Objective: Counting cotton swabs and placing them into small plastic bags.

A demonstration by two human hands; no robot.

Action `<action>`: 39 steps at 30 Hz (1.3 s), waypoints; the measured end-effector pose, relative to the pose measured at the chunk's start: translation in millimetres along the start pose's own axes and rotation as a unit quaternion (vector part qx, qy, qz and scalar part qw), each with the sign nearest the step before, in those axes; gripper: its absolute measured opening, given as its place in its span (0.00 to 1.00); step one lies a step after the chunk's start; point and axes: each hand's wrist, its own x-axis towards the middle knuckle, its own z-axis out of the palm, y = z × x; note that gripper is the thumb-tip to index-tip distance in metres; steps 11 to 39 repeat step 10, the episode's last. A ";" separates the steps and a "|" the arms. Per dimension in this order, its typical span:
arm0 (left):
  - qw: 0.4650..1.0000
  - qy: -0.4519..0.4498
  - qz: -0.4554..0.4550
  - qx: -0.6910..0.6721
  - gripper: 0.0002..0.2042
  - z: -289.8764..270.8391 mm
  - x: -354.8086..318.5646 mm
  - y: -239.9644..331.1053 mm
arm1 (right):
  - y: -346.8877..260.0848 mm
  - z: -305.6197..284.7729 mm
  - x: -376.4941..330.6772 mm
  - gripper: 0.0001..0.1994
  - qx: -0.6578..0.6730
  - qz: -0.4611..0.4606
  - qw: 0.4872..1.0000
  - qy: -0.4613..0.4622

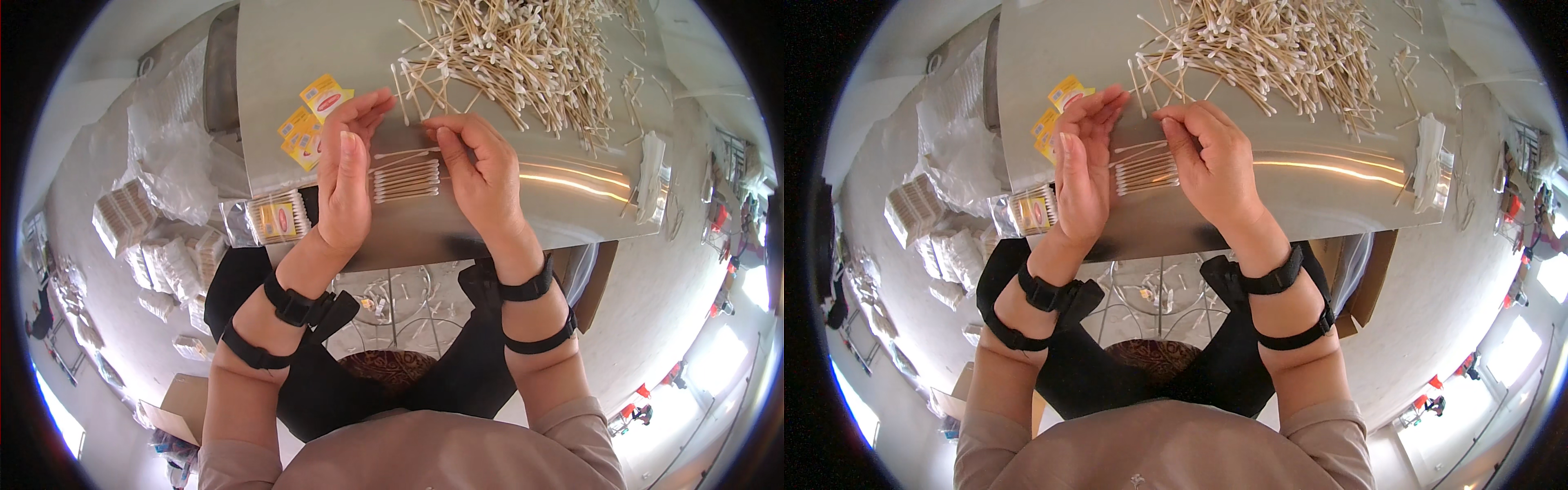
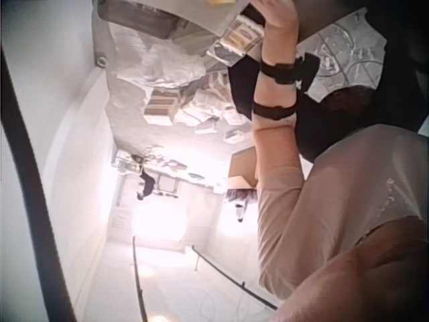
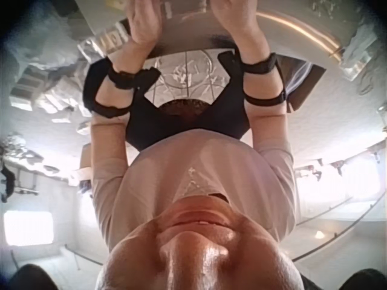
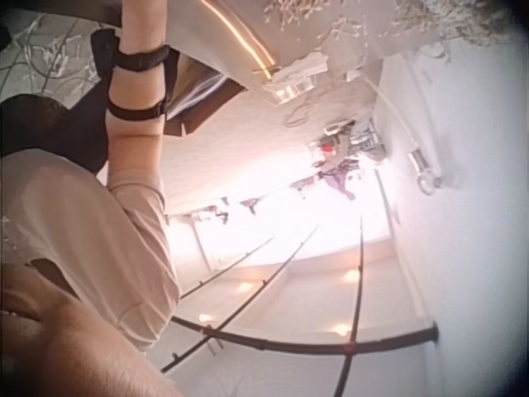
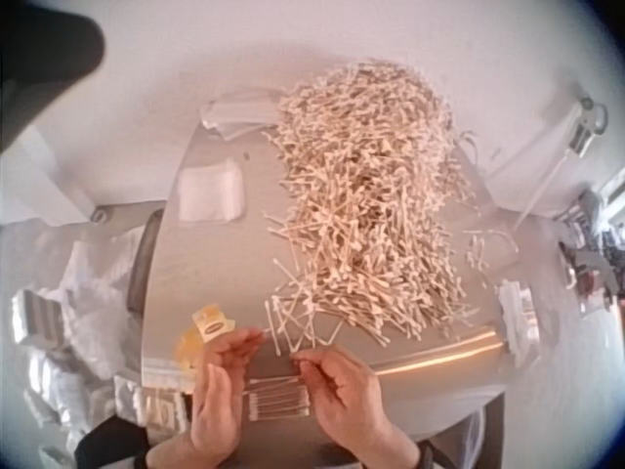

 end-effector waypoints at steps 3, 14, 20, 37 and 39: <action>1.000 -0.018 0.000 -0.016 0.26 2.2 2.8 -0.3 | 2.2 4.0 -4.3 0.06 0.068 0.026 0.997 0.005; 0.998 -0.025 -0.025 -0.057 0.26 0.0 3.8 -3.9 | 2.1 14.6 -9.0 0.10 0.200 0.040 0.978 -0.031; 0.998 -0.025 -0.025 -0.057 0.26 0.0 3.8 -3.9 | 2.1 14.6 -9.0 0.10 0.200 0.040 0.978 -0.031; 0.998 -0.025 -0.025 -0.057 0.26 0.0 3.8 -3.9 | 2.1 14.6 -9.0 0.10 0.200 0.040 0.978 -0.031; 0.998 -0.025 -0.025 -0.057 0.26 0.0 3.8 -3.9 | 2.1 14.6 -9.0 0.10 0.200 0.040 0.978 -0.031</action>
